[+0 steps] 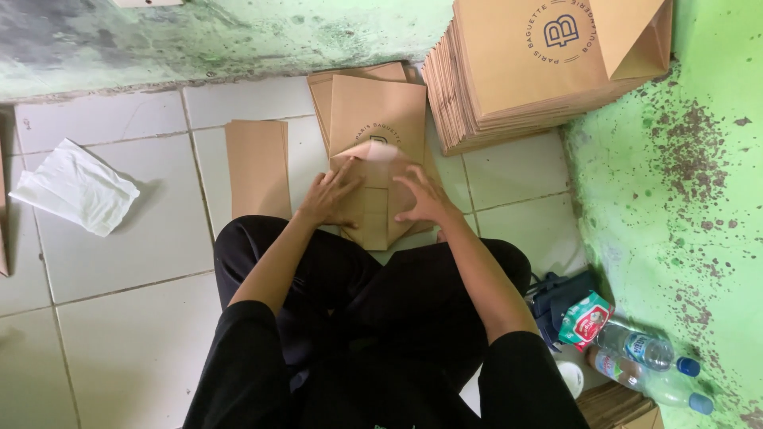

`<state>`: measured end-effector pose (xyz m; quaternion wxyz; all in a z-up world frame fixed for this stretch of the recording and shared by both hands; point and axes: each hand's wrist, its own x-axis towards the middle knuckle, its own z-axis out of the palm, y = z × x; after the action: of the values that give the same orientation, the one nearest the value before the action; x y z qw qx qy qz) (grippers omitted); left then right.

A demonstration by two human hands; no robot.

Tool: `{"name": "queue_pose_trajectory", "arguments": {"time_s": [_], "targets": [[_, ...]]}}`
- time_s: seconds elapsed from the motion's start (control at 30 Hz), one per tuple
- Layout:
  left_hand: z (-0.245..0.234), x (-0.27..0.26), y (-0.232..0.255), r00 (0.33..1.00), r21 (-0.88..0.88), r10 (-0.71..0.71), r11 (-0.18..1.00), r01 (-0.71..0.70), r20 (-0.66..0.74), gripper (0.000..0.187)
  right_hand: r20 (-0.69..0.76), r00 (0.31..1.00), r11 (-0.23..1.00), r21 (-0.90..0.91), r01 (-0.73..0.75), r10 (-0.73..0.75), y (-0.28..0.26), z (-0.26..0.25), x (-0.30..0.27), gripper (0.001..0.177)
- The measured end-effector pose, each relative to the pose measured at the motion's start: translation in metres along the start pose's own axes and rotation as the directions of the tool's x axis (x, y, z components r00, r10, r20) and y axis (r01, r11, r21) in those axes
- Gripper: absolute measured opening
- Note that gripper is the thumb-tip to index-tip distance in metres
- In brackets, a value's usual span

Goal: Folding flat paper bags into their 3D shape by opening them and creasing the bottom.

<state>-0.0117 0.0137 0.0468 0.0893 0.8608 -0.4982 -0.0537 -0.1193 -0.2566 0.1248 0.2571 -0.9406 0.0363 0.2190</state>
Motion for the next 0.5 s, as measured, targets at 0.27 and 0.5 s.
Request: {"name": "queue_pose_trajectory", "arguments": {"time_s": [0.27,0.5], "targets": [[0.025,0.033,0.032,0.956,-0.111,-0.222,0.973,0.203,-0.190,0.123,-0.094,0.991,0.989,0.118,-0.087,0.098,-0.034,0.010,0.021,0.121],[-0.039,0.036,0.052,0.947,-0.291,-0.309,0.901,0.323,0.094,0.084,-0.062,0.976,0.977,-0.045,-0.209,0.206,-0.072,-0.018,0.010,0.092]]}}
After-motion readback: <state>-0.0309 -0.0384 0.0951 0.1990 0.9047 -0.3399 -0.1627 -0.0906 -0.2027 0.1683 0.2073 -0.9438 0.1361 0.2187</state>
